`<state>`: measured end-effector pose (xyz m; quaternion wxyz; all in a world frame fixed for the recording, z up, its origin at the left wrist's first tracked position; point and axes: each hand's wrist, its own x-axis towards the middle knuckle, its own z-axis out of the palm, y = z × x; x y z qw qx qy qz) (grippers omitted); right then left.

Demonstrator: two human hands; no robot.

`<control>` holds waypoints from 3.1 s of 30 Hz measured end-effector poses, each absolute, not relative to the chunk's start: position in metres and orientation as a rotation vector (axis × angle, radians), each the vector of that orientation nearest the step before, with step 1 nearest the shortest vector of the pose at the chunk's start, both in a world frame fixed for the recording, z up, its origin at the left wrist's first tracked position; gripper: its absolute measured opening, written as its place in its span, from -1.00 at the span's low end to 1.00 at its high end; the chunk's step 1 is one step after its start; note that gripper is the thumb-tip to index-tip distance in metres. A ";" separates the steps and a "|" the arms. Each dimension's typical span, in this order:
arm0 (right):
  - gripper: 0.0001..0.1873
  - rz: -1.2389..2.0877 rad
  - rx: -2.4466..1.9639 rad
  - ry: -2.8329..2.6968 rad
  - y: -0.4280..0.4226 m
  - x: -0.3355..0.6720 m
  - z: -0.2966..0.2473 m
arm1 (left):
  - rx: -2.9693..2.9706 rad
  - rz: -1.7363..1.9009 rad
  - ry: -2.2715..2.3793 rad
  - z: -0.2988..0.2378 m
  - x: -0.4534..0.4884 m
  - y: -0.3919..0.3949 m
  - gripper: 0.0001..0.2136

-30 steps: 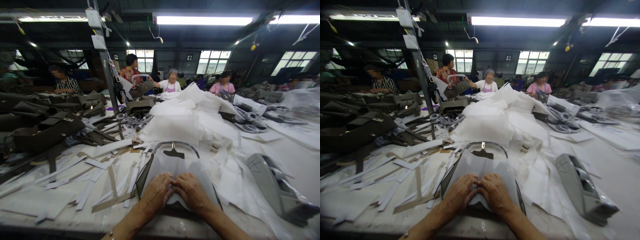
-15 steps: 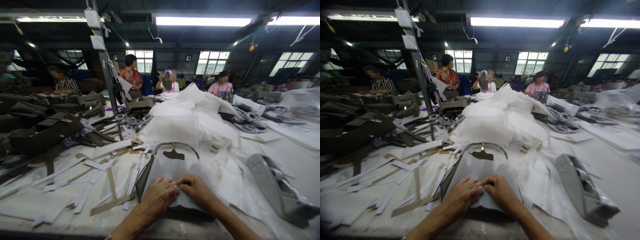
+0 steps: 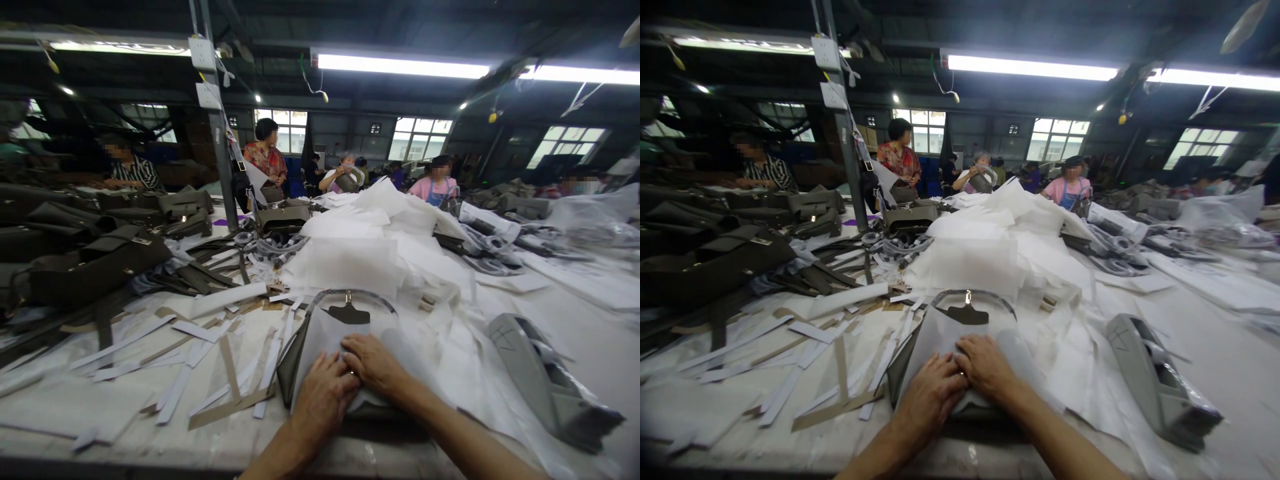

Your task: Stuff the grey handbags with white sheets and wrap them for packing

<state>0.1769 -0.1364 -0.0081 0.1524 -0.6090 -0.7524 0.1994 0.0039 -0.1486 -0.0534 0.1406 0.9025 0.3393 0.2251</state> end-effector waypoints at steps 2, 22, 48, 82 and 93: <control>-0.51 0.539 -1.748 -2.249 -0.141 0.179 -0.020 | 2.531 0.629 0.980 -0.046 -0.002 -0.147 -0.79; -0.52 0.488 -1.823 -2.268 -0.117 0.200 -0.022 | 2.746 0.321 1.197 -0.042 0.031 -0.096 -0.74; -0.48 0.027 -2.055 -2.100 -0.106 0.193 -0.028 | 2.624 0.579 1.594 -0.050 0.038 -0.084 -0.80; -0.21 0.463 -1.324 -1.412 -0.090 0.216 -0.047 | 2.618 0.534 1.624 -0.038 0.042 -0.083 -0.70; -0.47 0.713 -1.135 -1.799 -0.105 0.202 -0.027 | 2.424 0.822 1.456 -0.052 0.028 -0.083 -0.73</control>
